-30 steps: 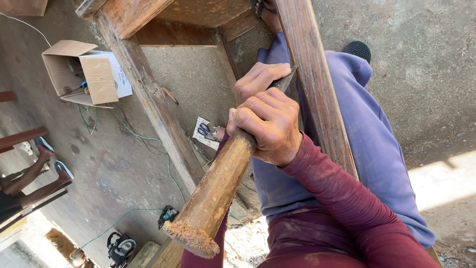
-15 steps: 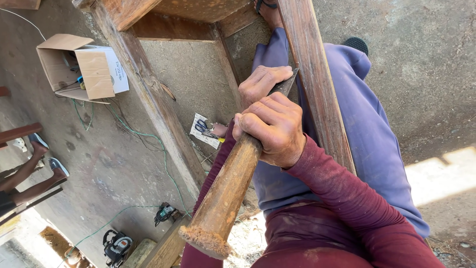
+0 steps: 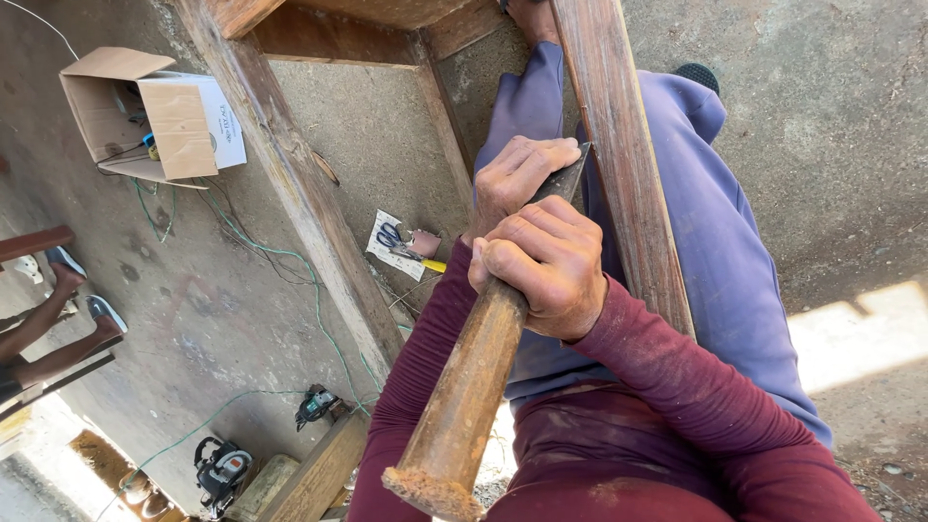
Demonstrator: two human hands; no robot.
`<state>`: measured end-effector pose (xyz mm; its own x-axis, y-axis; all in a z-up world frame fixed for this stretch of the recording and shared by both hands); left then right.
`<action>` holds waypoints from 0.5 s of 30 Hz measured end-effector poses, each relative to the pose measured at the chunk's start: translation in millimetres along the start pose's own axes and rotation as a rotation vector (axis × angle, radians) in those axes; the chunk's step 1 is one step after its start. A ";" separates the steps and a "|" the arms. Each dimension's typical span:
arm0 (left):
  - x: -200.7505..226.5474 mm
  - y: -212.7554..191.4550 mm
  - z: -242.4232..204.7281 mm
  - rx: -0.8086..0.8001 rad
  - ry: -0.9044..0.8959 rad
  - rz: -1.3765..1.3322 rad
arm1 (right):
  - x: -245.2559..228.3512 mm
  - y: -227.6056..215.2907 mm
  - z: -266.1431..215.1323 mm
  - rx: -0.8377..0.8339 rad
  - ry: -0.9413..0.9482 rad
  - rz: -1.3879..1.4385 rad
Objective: The person sits on the ground with an upturned wooden stool between their legs and repeatedly strikes a leg joint with a wooden mallet to seat it. They then use a chisel on the wood, reposition the stool, and resume hammering the leg with the mallet.
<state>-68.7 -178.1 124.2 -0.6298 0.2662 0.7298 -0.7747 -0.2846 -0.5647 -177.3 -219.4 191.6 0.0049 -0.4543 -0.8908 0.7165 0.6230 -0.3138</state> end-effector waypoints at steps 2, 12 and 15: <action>1.5 2.5 -0.4 0.005 0.001 0.013 | 0.3 -1.1 -3.9 -0.002 -0.011 -0.002; 40.6 15.7 7.9 0.064 0.060 -0.047 | -4.1 -0.3 -6.7 -0.016 -0.050 0.023; 74.2 50.9 16.0 -0.158 -0.267 1.048 | -4.5 -1.6 -0.9 -0.031 -0.011 0.073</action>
<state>-153.9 -187.6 155.8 -0.9629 -0.2532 -0.0933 0.1285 -0.1264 -0.9836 -179.1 -217.8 195.7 0.0639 -0.4135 -0.9083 0.6917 0.6744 -0.2583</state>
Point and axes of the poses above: each hand's wrist, its own z-axis towards the middle knuckle, its own y-axis out of the palm, x = y × z, the point moved 4 cm from there along z, towards the middle knuckle, and after that the axes turned 14 degrees about y, right-handed, at the moved point
